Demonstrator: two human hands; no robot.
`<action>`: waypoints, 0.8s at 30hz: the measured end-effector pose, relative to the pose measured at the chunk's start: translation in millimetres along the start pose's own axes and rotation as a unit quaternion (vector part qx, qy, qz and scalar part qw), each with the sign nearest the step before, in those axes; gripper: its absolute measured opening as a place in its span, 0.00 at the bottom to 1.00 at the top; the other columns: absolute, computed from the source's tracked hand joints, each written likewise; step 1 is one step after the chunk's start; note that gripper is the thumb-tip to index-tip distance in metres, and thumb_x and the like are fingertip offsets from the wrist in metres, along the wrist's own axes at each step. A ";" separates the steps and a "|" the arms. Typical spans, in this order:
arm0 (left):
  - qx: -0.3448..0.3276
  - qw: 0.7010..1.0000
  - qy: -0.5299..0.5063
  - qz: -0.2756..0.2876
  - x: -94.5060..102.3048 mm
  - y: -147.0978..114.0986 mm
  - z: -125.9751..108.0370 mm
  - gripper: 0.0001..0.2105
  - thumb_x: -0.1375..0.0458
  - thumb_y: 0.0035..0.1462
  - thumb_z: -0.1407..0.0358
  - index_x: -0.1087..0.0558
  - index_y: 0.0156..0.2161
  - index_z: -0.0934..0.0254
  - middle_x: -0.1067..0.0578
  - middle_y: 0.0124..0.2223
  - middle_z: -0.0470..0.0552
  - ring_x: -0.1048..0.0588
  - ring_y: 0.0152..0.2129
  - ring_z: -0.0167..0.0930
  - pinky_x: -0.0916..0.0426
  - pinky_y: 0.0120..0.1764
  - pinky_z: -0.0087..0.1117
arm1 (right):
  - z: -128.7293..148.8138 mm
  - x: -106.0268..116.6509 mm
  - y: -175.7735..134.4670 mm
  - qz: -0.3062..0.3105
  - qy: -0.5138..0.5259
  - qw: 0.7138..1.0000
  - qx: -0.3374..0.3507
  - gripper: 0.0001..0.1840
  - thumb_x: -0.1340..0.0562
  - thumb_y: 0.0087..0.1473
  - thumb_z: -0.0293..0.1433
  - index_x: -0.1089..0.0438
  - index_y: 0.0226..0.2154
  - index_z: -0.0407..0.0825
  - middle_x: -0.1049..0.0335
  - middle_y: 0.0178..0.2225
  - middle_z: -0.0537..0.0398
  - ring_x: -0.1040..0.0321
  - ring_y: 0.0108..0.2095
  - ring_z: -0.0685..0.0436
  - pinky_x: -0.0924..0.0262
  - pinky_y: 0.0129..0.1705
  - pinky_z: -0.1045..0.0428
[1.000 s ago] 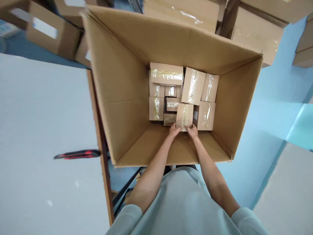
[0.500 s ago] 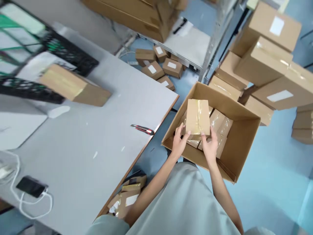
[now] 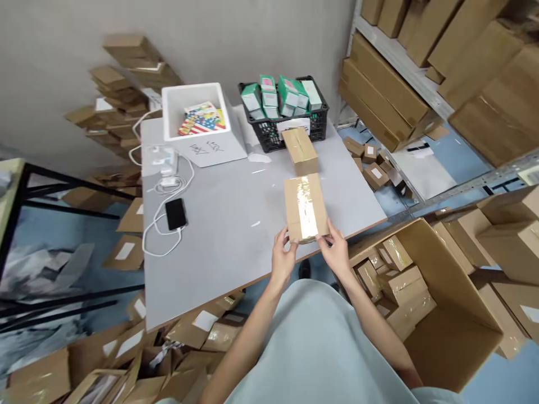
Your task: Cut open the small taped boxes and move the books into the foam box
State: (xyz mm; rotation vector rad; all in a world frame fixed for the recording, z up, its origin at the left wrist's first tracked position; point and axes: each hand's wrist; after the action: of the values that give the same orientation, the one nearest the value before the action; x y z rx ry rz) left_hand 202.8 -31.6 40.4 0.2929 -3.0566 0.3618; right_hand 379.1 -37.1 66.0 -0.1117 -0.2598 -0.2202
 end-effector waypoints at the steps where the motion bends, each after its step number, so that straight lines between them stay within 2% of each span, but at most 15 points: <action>1: 0.011 1.000 0.004 -0.028 18.3 3.5 8.2 0.29 0.36 0.64 0.60 0.29 0.69 0.57 0.32 0.71 0.60 0.22 0.62 0.43 0.26 0.65 0.47 | -6.4 -21.0 2.4 0.032 0.018 0.999 -0.009 0.43 0.31 0.61 0.50 0.32 0.73 0.50 0.32 0.73 0.43 0.34 0.71 0.30 0.24 0.64 0.38; 4: 0.025 0.995 0.031 -0.093 60.7 10.5 31.6 0.28 0.36 0.62 0.64 0.28 0.68 0.58 0.30 0.69 0.61 0.23 0.62 0.43 0.28 0.67 0.47 | -29.3 -72.5 3.1 0.104 0.076 0.990 -0.051 0.47 0.30 0.58 0.52 0.34 0.74 0.50 0.35 0.74 0.46 0.33 0.71 0.30 0.28 0.68 0.37; 7: 0.048 0.990 0.043 -0.125 86.8 19.5 50.2 0.28 0.37 0.61 0.67 0.28 0.66 0.60 0.29 0.69 0.62 0.24 0.63 0.43 0.29 0.68 0.48 | -51.4 -106.3 1.2 0.150 0.109 0.978 -0.091 0.49 0.28 0.56 0.50 0.34 0.74 0.50 0.35 0.74 0.47 0.33 0.72 0.30 0.33 0.71 0.36; 11: 0.126 0.981 0.062 -0.135 104.9 30.8 67.1 0.26 0.38 0.57 0.70 0.27 0.62 0.65 0.27 0.67 0.66 0.22 0.61 0.46 0.28 0.66 0.52 | -70.4 -128.2 -2.6 0.180 0.094 0.969 -0.142 0.48 0.25 0.53 0.44 0.33 0.73 0.49 0.35 0.74 0.47 0.31 0.71 0.30 0.33 0.71 0.36; 14: 0.160 0.972 0.114 -0.129 104.9 26.4 73.8 0.28 0.35 0.56 0.68 0.29 0.62 0.66 0.27 0.66 0.67 0.26 0.65 0.49 0.34 0.70 0.55 | -76.8 -126.0 -13.0 0.204 0.064 0.967 -0.135 0.41 0.26 0.56 0.40 0.29 0.70 0.49 0.31 0.72 0.46 0.28 0.68 0.31 0.30 0.69 0.37; 16: 0.120 0.974 0.155 -0.111 94.2 18.7 74.8 0.31 0.34 0.58 0.63 0.32 0.66 0.65 0.31 0.71 0.66 0.34 0.72 0.48 0.42 0.75 0.55 | -80.0 -114.3 -22.1 0.201 0.039 0.972 -0.118 0.36 0.26 0.58 0.39 0.26 0.67 0.52 0.25 0.67 0.48 0.22 0.62 0.33 0.27 0.64 0.40; 18: 0.052 0.982 0.177 -0.048 71.3 10.6 72.9 0.33 0.34 0.62 0.56 0.34 0.69 0.61 0.35 0.74 0.64 0.37 0.74 0.47 0.44 0.76 0.52 | -84.7 -93.2 -30.9 0.171 0.014 0.979 -0.109 0.33 0.25 0.59 0.40 0.24 0.65 0.56 0.20 0.63 0.51 0.18 0.55 0.35 0.24 0.60 0.42; 21: -0.002 0.977 0.173 0.126 15.5 -3.5 67.2 0.30 0.36 0.65 0.52 0.31 0.67 0.60 0.30 0.72 0.63 0.31 0.71 0.46 0.38 0.74 0.51 | -96.3 -44.8 -48.8 0.105 0.002 0.989 -0.108 0.28 0.26 0.62 0.38 0.22 0.63 0.55 0.18 0.60 0.51 0.17 0.53 0.36 0.25 0.60 0.43; 24: -0.019 0.938 0.195 0.286 -49.6 -21.7 62.3 0.26 0.37 0.64 0.52 0.27 0.62 0.62 0.25 0.67 0.64 0.26 0.67 0.46 0.34 0.71 0.52 | -115.0 15.4 -80.0 0.009 0.042 0.991 -0.130 0.24 0.30 0.65 0.37 0.21 0.61 0.52 0.19 0.61 0.48 0.19 0.57 0.35 0.26 0.61 0.42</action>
State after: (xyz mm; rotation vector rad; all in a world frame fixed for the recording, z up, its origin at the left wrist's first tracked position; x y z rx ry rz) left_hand 254.0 -58.0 -18.7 -0.6124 -2.6818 0.3286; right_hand 403.1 -133.6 -33.8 -0.3618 -0.1453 -0.2402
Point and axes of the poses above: each hand's wrist, its own y-axis towards the middle knuckle, its own x-axis out of the back of the hand, z = x × y
